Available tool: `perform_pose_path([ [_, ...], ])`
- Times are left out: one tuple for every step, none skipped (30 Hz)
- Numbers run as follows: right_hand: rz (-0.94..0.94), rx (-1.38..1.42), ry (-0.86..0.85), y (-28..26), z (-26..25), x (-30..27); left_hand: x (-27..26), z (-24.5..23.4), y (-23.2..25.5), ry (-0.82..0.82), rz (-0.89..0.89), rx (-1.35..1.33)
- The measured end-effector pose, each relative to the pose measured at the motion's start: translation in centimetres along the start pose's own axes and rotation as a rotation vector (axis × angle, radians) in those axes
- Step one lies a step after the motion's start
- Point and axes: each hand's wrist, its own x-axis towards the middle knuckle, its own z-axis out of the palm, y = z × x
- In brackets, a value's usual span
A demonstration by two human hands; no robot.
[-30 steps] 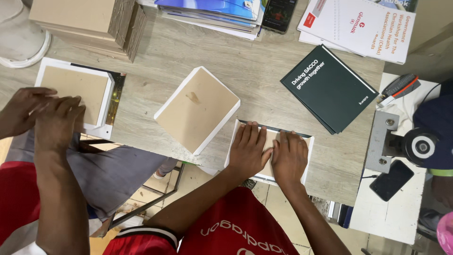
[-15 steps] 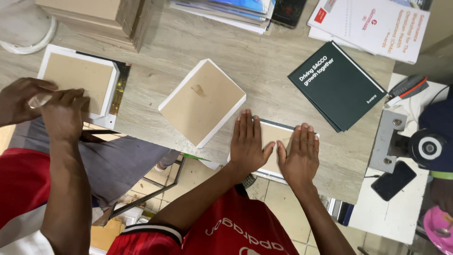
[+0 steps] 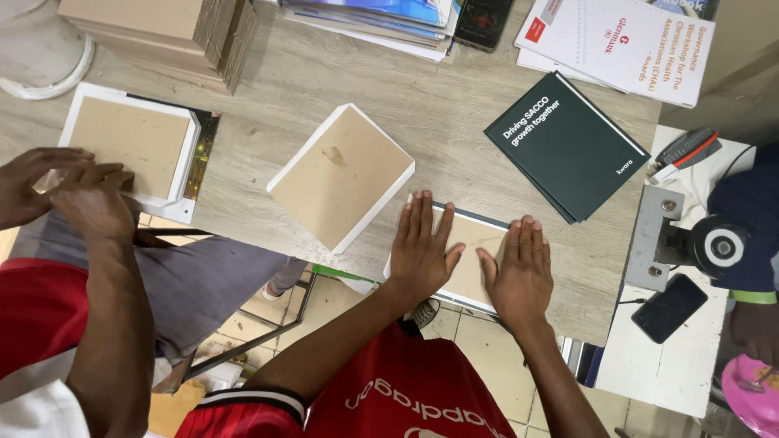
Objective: The person aligns beige book covers onto dark book blocks, presses the edges, and stacks the finished units. A coworker applies glue to separate covers using a brush. The person handles the covers and blocks by hand without visible tools.
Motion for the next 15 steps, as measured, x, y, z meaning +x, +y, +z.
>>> perform_pose_path([
  [-0.007, 0.000, -0.011, 0.2, 0.3, 0.0, 0.1, 0.1, 0.2, -0.008, -0.009, -0.003],
  [-0.009, -0.017, 0.044, 0.0, 0.7, -0.4, 0.2, 0.2, 0.2, 0.002, -0.023, 0.010],
  [-0.011, -0.036, 0.099, -0.1, 1.0, -0.7, 0.3, 0.2, 0.3, 0.011, -0.036, 0.024],
  [-0.017, -0.039, 0.105, 0.1, 1.1, -0.5, 0.5, 0.4, 0.2, 0.020, -0.040, 0.021],
  [-0.026, -0.072, 0.112, 0.3, 1.2, -0.4, 0.6, 0.6, 0.2, 0.030, -0.043, 0.047],
  [-0.030, -0.105, 0.111, 0.5, 1.3, -0.8, 0.3, 0.8, 0.2, 0.031, -0.043, 0.070],
  [-0.033, -0.109, 0.108, -0.1, 0.4, -0.5, -0.1, 1.3, 0.3, 0.031, -0.045, 0.065],
  [-0.066, -0.080, 0.095, -0.9, -0.4, 0.3, 0.0, 1.5, 0.1, 0.064, -0.029, 0.053],
  [-0.100, -0.051, 0.082, -1.6, -1.2, 1.2, 0.2, 1.8, -0.1, 0.098, -0.012, 0.042],
  [-0.097, -0.053, 0.086, -2.2, -0.2, 1.8, 0.3, 1.7, -0.1, 0.101, -0.009, 0.042],
  [-0.111, -0.026, 0.014, -2.7, 0.8, 2.5, 0.4, 1.7, -0.2, 0.148, 0.001, 0.036],
  [-0.128, 0.003, -0.067, -3.4, 2.0, 2.8, 0.1, 1.8, -0.3, 0.185, 0.005, 0.029],
  [-0.129, 0.006, -0.074, -3.4, 2.0, 2.2, 0.1, 1.7, -0.1, 0.179, 0.003, 0.029],
  [-0.125, -0.014, -0.017, -3.5, 1.9, 1.7, 0.1, 1.5, -0.2, 0.171, -0.008, 0.009],
  [-0.121, -0.033, 0.039, -3.7, 1.9, 1.3, 0.2, 1.4, -0.3, 0.164, -0.019, -0.011],
])
